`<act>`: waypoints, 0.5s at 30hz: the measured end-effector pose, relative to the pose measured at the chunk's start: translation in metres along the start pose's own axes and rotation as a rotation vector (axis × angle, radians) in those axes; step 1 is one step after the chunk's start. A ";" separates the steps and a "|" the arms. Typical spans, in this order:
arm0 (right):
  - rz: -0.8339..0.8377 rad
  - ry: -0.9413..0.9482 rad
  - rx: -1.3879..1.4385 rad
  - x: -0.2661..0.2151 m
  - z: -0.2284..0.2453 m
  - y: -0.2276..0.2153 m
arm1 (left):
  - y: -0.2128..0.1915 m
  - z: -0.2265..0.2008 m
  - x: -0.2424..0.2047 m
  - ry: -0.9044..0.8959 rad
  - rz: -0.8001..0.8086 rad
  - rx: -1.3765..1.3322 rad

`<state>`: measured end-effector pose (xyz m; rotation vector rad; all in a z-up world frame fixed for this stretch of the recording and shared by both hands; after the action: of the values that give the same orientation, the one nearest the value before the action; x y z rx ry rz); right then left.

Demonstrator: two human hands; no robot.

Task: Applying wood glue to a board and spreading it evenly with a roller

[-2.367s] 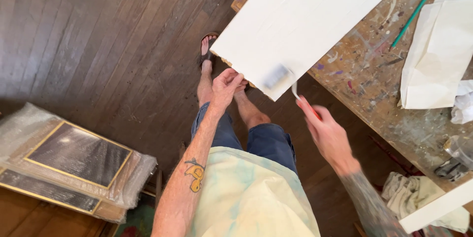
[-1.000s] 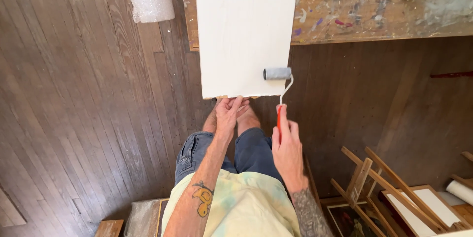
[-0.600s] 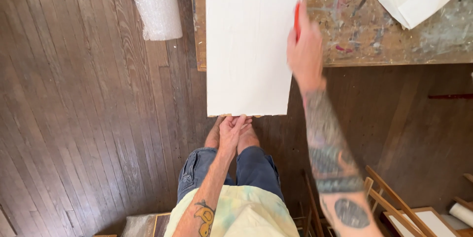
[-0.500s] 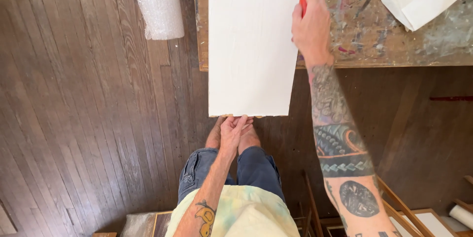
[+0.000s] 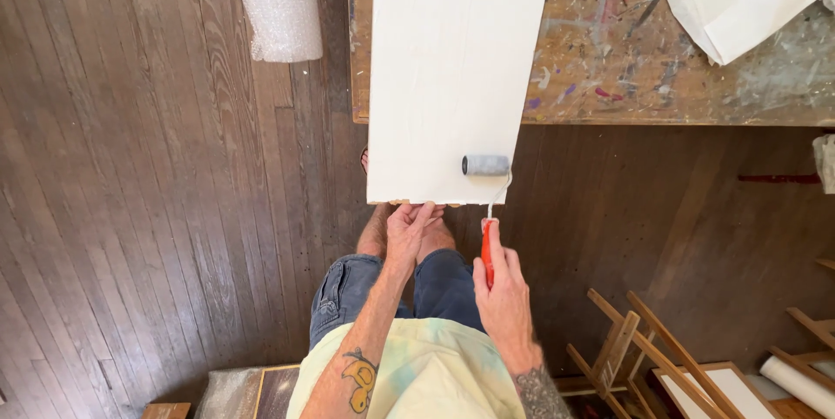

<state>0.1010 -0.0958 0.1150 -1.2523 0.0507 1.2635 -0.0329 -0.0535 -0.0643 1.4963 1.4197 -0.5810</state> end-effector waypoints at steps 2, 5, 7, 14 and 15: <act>-0.031 -0.050 -0.006 0.014 0.017 -0.009 | -0.002 0.003 0.002 0.004 0.003 0.000; -0.111 -0.178 -0.028 0.061 0.047 -0.029 | -0.003 0.008 0.006 -0.005 0.008 -0.007; -0.158 -0.255 -0.045 0.109 0.066 -0.044 | -0.003 0.008 0.004 -0.019 0.009 -0.016; -0.269 -0.397 0.017 0.265 0.122 -0.094 | 0.002 -0.011 -0.007 -0.047 0.003 0.022; -0.273 -0.424 0.043 0.275 0.128 -0.101 | 0.003 -0.011 -0.007 -0.057 0.000 0.015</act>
<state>0.2069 0.2002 0.0598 -0.8987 -0.3844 1.2548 -0.0342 -0.0467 -0.0522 1.4804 1.3749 -0.6309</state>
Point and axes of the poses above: each hand's wrist, its own x-axis towards the middle knuckle, its own y-axis out of the palm, z = x × y, the point moved 5 cm from there along x, towards the middle knuckle, and after that the axes turned 5 degrees about -y, right-handed, at the moved point
